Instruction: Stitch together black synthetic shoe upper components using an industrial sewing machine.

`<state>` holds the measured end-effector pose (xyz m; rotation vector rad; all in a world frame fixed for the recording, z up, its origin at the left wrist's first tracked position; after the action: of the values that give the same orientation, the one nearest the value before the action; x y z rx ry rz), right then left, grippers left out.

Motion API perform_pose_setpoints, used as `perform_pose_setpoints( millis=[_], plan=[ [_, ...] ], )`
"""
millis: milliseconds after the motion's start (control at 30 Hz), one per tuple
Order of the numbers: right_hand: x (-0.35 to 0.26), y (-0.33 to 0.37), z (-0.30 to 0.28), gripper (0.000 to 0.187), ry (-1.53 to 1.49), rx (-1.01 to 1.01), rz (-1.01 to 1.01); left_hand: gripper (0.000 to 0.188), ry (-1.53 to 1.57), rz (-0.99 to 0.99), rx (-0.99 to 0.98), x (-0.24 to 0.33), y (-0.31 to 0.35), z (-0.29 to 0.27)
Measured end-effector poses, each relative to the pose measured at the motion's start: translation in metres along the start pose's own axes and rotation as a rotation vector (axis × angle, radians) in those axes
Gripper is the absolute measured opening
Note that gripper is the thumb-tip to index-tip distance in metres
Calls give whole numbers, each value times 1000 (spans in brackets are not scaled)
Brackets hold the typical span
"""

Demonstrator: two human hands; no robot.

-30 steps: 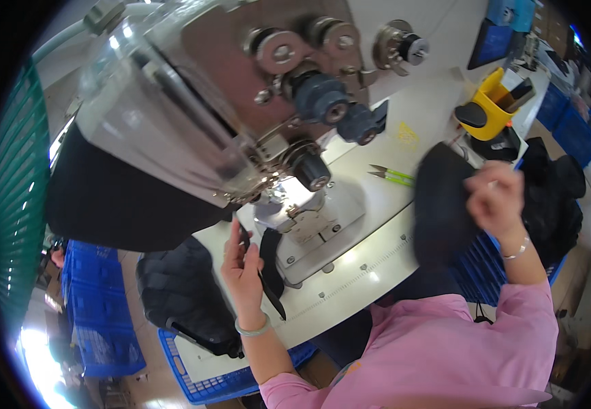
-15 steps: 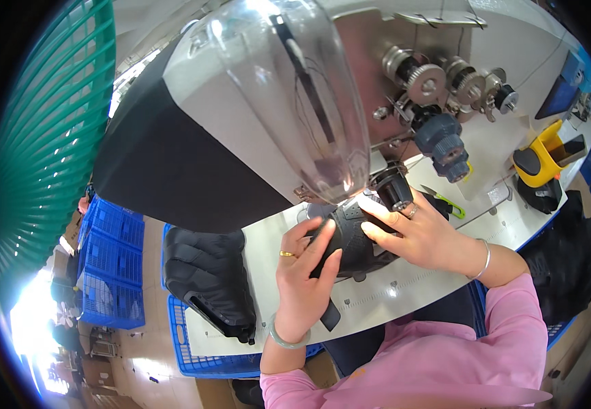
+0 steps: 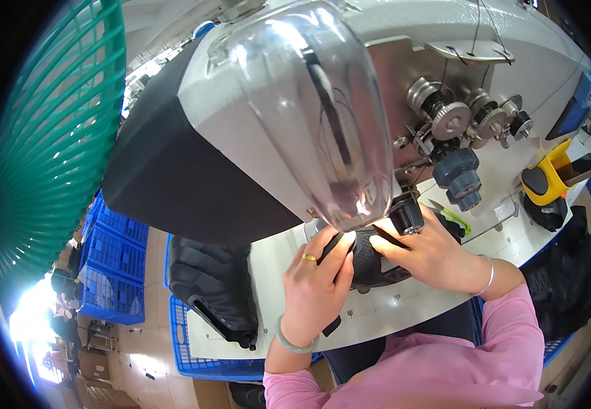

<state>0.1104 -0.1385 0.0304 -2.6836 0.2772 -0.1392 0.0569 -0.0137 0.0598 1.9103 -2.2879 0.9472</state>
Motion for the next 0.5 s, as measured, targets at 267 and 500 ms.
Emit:
perform_pose_setpoints(
  millis=[267, 500],
  plan=[
    [11, 0, -5, 46, -169, 80, 44, 26, 23, 8, 7, -6, -6, 4],
    [14, -4, -7, 47, -176, 74, 16, 27, -59, 25, 13, -4, -7, 4]
  ],
)
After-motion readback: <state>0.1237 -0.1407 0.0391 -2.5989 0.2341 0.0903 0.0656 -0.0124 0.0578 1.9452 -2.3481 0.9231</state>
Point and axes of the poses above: each hand's wrist, its own y-axis away from the middle knuckle, its own z-axis out of the palm, x = y × z, the point moved 9 cm from there along -y, towards the middle knuckle, and after that the axes turned 14 degrees about -x, right-handed, at the moved point
